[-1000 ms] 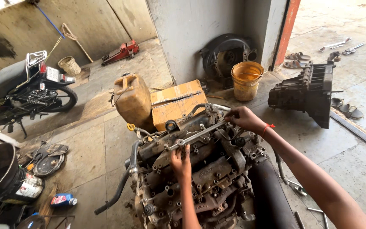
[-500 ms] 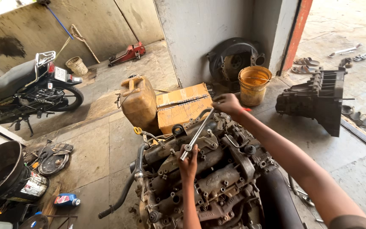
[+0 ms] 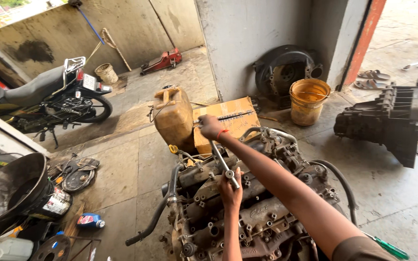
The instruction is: The person uses a wrench to tighten bolts on a car engine and attaches a fuel rail by hand.
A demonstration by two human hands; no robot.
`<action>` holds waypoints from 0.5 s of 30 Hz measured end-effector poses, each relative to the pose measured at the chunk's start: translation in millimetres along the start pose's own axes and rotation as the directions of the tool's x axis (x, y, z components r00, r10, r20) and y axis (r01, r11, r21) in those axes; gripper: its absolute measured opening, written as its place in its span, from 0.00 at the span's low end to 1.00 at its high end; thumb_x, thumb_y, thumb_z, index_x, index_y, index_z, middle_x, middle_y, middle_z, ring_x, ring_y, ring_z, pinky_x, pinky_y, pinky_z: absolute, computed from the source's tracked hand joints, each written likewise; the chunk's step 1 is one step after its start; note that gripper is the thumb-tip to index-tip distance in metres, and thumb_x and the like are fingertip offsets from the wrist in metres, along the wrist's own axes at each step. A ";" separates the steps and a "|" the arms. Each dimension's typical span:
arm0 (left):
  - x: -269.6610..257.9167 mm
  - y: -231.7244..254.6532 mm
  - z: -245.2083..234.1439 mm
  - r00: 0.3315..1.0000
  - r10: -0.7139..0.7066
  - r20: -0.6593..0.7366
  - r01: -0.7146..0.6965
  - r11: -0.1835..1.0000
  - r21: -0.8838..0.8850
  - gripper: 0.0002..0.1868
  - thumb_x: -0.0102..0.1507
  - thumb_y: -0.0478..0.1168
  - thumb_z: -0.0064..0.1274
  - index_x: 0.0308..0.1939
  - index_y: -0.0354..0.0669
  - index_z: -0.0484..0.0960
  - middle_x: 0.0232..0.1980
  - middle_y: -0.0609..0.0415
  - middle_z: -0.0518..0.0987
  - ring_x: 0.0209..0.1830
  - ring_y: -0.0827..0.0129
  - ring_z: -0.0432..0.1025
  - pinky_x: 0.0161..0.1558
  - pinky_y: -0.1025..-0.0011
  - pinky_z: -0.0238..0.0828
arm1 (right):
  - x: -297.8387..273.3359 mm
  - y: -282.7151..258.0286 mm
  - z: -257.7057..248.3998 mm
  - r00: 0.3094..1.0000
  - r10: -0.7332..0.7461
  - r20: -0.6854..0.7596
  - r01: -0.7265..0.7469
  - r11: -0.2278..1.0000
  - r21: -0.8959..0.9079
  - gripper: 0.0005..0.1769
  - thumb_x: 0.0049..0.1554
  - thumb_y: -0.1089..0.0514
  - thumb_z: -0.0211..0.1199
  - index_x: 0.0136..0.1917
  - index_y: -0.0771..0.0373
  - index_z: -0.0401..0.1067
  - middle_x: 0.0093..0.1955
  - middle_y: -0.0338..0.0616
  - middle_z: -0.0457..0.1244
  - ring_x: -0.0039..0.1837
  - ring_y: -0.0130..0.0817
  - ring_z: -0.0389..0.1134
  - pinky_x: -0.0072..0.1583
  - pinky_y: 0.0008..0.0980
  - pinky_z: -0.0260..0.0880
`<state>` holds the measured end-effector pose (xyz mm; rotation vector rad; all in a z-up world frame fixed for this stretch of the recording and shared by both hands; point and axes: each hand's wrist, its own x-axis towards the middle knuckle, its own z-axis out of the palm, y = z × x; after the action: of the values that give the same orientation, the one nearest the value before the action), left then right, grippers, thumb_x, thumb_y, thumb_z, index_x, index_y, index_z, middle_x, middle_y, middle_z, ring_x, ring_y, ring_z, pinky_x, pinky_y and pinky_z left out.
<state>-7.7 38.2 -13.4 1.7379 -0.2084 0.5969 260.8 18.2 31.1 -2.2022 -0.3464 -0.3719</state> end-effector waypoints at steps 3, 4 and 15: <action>-1.5 -11.1 1.2 0.999 0.052 0.013 -0.052 0.999 -0.009 0.14 0.69 0.44 0.53 0.38 0.33 0.81 0.35 0.46 0.85 0.36 0.60 0.80 0.44 0.64 0.75 | -8.0 -33.7 22.4 0.991 -0.066 0.112 0.068 0.998 -0.009 0.11 0.54 0.61 0.63 0.50 0.64 0.78 0.50 0.57 0.72 0.54 0.54 0.73 0.58 0.45 0.73; -2.3 -16.0 2.7 0.999 0.047 0.014 -0.047 0.999 -0.009 0.14 0.69 0.44 0.53 0.38 0.33 0.81 0.35 0.46 0.85 0.36 0.60 0.80 0.44 0.64 0.75 | -14.7 -45.4 29.5 0.984 -0.083 0.158 0.088 0.996 -0.022 0.12 0.53 0.61 0.64 0.52 0.65 0.77 0.49 0.59 0.71 0.53 0.55 0.73 0.57 0.45 0.73; -4.8 -30.3 4.7 0.997 0.011 0.073 -0.002 0.992 -0.126 0.16 0.63 0.43 0.54 0.43 0.30 0.79 0.41 0.44 0.83 0.45 0.59 0.78 0.51 0.65 0.73 | -100.2 -113.2 29.1 0.953 -0.287 0.094 0.295 0.951 -0.088 0.11 0.47 0.68 0.62 0.46 0.65 0.72 0.41 0.59 0.69 0.47 0.63 0.68 0.50 0.56 0.67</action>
<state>3.0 40.7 -42.4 1.6392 -0.2970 0.5146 131.1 97.2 56.2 -2.2730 -0.7163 -0.4701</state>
